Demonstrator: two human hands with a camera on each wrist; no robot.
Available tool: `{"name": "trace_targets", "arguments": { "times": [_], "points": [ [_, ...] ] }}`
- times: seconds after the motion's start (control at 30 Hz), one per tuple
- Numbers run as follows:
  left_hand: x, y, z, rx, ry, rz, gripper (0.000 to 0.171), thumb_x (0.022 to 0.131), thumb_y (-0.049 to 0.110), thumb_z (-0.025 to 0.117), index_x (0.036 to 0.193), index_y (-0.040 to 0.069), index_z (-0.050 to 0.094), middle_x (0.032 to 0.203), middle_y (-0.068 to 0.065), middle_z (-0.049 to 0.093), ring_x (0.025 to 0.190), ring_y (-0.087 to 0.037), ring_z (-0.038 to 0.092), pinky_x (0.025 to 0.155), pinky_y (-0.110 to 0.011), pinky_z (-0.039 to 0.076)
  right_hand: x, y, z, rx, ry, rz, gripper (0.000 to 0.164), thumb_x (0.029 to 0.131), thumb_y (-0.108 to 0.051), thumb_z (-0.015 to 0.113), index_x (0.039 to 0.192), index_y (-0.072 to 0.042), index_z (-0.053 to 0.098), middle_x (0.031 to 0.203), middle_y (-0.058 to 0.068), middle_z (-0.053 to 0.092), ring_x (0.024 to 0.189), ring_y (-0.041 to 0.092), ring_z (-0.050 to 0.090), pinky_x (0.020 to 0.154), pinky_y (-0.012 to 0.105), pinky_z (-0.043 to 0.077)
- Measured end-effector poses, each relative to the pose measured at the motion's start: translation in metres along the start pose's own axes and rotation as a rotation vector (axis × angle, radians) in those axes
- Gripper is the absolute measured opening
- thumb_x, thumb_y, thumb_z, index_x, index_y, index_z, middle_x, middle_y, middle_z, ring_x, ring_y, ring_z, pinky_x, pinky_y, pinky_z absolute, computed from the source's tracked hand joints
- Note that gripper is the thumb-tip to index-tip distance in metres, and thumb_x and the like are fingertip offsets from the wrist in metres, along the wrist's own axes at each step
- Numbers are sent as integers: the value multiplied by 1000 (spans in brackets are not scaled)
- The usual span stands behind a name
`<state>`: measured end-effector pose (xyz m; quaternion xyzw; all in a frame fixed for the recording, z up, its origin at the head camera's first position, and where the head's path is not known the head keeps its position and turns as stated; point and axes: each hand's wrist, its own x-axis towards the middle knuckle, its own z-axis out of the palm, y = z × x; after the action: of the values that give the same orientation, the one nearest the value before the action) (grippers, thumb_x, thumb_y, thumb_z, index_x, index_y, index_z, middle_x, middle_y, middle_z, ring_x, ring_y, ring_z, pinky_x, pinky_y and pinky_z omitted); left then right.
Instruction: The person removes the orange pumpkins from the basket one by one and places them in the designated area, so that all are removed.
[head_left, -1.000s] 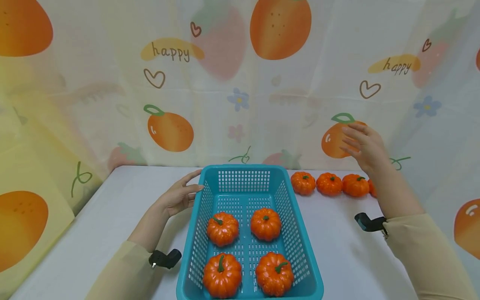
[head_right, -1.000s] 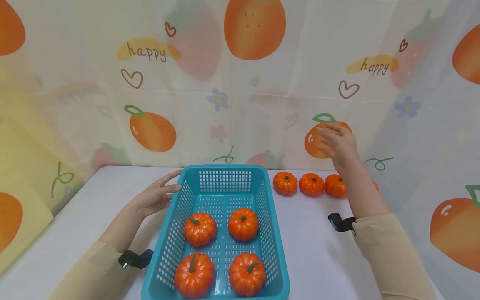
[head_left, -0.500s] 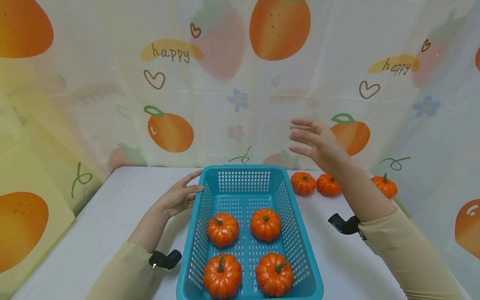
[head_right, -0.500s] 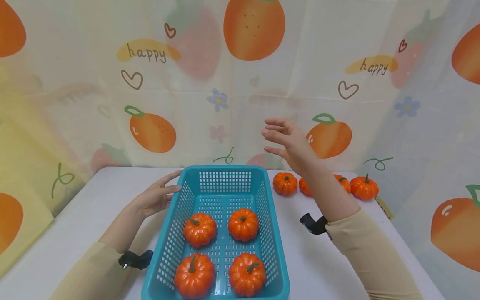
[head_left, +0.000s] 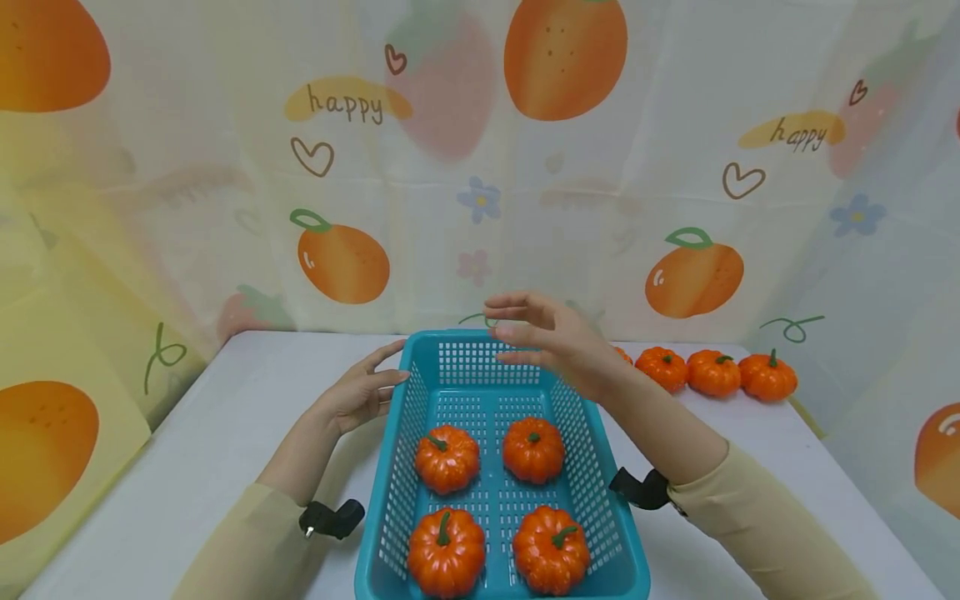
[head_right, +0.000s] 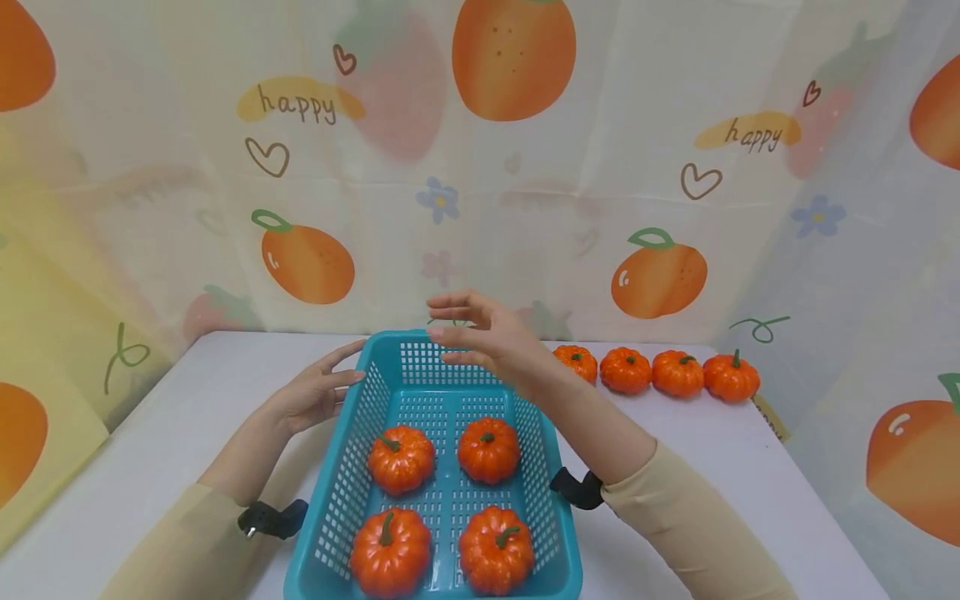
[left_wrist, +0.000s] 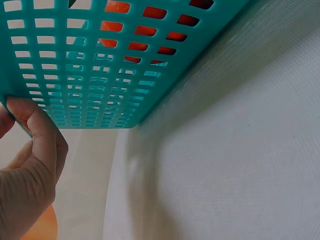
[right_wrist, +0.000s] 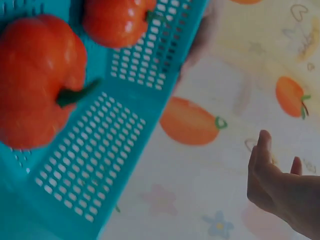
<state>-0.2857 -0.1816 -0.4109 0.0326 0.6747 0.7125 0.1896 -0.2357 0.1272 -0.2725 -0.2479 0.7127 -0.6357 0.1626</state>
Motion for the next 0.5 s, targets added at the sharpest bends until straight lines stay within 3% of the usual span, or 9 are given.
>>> {"name": "trace_targets", "arguments": {
  "times": [0.23, 0.37, 0.5],
  "points": [
    [0, 1, 1, 9, 11, -2, 76, 97, 23, 63, 158, 26, 19, 114, 6, 64, 99, -14, 71, 86, -32, 61, 5, 9, 18, 44, -86, 79, 59, 93, -28, 66, 144, -9, 43, 153, 13, 40, 138, 35, 46, 108, 49, 50],
    [0, 1, 0, 3, 7, -4, 74, 98, 21, 61, 158, 26, 18, 114, 5, 64, 98, -13, 71, 85, -32, 62, 9, 11, 26, 18, -102, 92, 56, 93, -26, 65, 143, -11, 43, 153, 11, 40, 140, 35, 44, 110, 50, 48],
    [0, 1, 0, 0, -9, -6, 74, 98, 21, 60, 159, 25, 17, 114, 6, 63, 98, -12, 71, 86, -32, 62, 15, 18, 36, -37, -121, 134, 53, 94, -26, 64, 142, -15, 45, 151, 10, 42, 134, 31, 50, 110, 49, 48]
  ]
}}
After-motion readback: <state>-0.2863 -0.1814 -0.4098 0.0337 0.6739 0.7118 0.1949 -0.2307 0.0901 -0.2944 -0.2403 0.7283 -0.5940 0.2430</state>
